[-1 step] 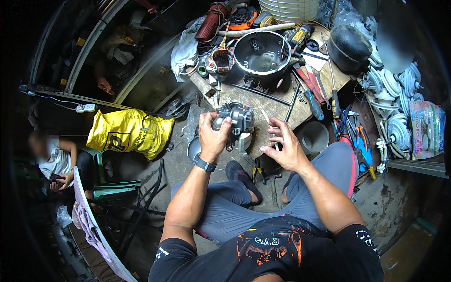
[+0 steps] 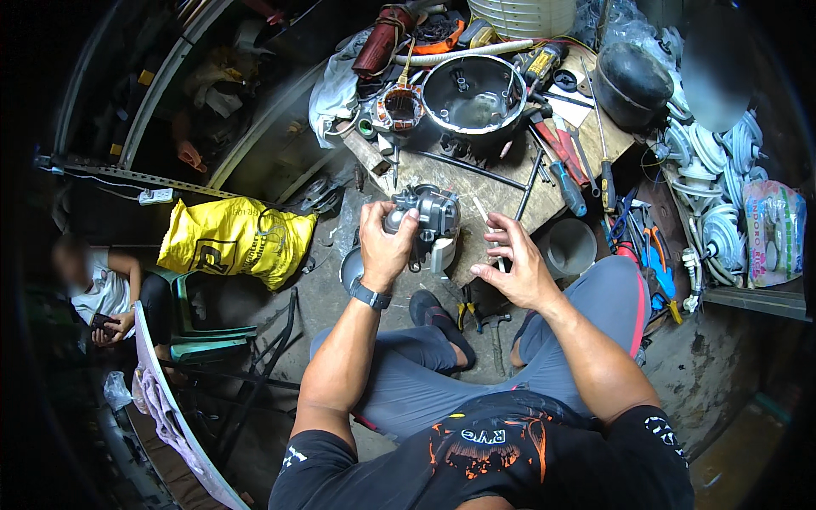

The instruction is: The person disassembles a small compressor pump unit by hand on a workbench, removing internal components and wire coils, then turns the housing over to work on different parts.

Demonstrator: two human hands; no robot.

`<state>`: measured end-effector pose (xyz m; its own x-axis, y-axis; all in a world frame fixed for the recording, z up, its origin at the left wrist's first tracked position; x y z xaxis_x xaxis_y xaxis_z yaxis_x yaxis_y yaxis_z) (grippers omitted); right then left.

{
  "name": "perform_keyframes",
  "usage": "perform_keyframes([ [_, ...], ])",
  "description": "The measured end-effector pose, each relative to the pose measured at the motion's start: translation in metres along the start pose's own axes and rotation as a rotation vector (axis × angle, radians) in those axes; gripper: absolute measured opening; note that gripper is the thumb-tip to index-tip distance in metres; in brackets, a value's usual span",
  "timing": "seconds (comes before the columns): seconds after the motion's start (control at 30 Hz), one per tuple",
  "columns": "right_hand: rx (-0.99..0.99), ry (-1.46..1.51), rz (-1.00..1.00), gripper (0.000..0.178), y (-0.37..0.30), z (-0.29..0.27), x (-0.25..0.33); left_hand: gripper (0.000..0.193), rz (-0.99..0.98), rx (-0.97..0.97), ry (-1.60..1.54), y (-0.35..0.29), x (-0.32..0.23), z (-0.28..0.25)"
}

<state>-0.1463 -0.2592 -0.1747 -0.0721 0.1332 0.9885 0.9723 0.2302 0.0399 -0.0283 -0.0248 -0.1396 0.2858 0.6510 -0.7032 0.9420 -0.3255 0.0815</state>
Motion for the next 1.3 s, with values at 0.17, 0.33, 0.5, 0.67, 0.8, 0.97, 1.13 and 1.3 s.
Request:
perform_keyframes([
  [0.17,-0.020,-0.031,-0.016,0.088,-0.004,-0.005,0.003,0.044,-0.119,0.076,0.043,0.021,0.003,-0.002],
  [0.33,-0.044,-0.009,0.016,0.080,-0.008,-0.011,0.003,0.050,-0.193,0.113,0.092,0.031,0.003,-0.001],
  [0.5,-0.045,-0.022,0.068,0.075,-0.008,-0.012,0.004,0.065,-0.179,0.068,0.136,0.034,0.011,0.006],
  [0.67,-0.003,-0.091,0.125,0.072,-0.007,-0.007,0.003,0.066,-0.161,0.127,0.167,0.034,0.005,0.002],
  [0.8,0.040,-0.186,0.157,0.066,-0.009,-0.008,0.001,0.071,-0.164,0.152,0.205,0.036,0.000,0.002],
  [0.97,0.057,-0.179,0.170,0.063,-0.009,-0.003,0.000,0.071,-0.164,0.174,0.223,0.036,-0.001,-0.001],
  [1.13,0.095,-0.212,0.170,0.057,-0.007,0.001,0.004,0.074,-0.169,0.214,0.226,0.032,-0.002,-0.005],
  [1.3,0.130,-0.264,0.176,0.053,-0.005,0.008,0.000,0.074,-0.067,0.157,0.250,0.028,0.000,-0.005],
])
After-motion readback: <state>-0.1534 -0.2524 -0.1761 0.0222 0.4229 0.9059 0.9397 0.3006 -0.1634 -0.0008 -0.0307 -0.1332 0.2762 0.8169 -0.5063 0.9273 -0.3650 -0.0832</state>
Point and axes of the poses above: each hand's wrist, its own y-axis towards the middle knuckle, its own z-axis out of the palm, x = y × z, the point moved 2 cm from there along y, towards the middle knuckle, and after that the axes turned 15 degrees about x, right-handed, at the moved point
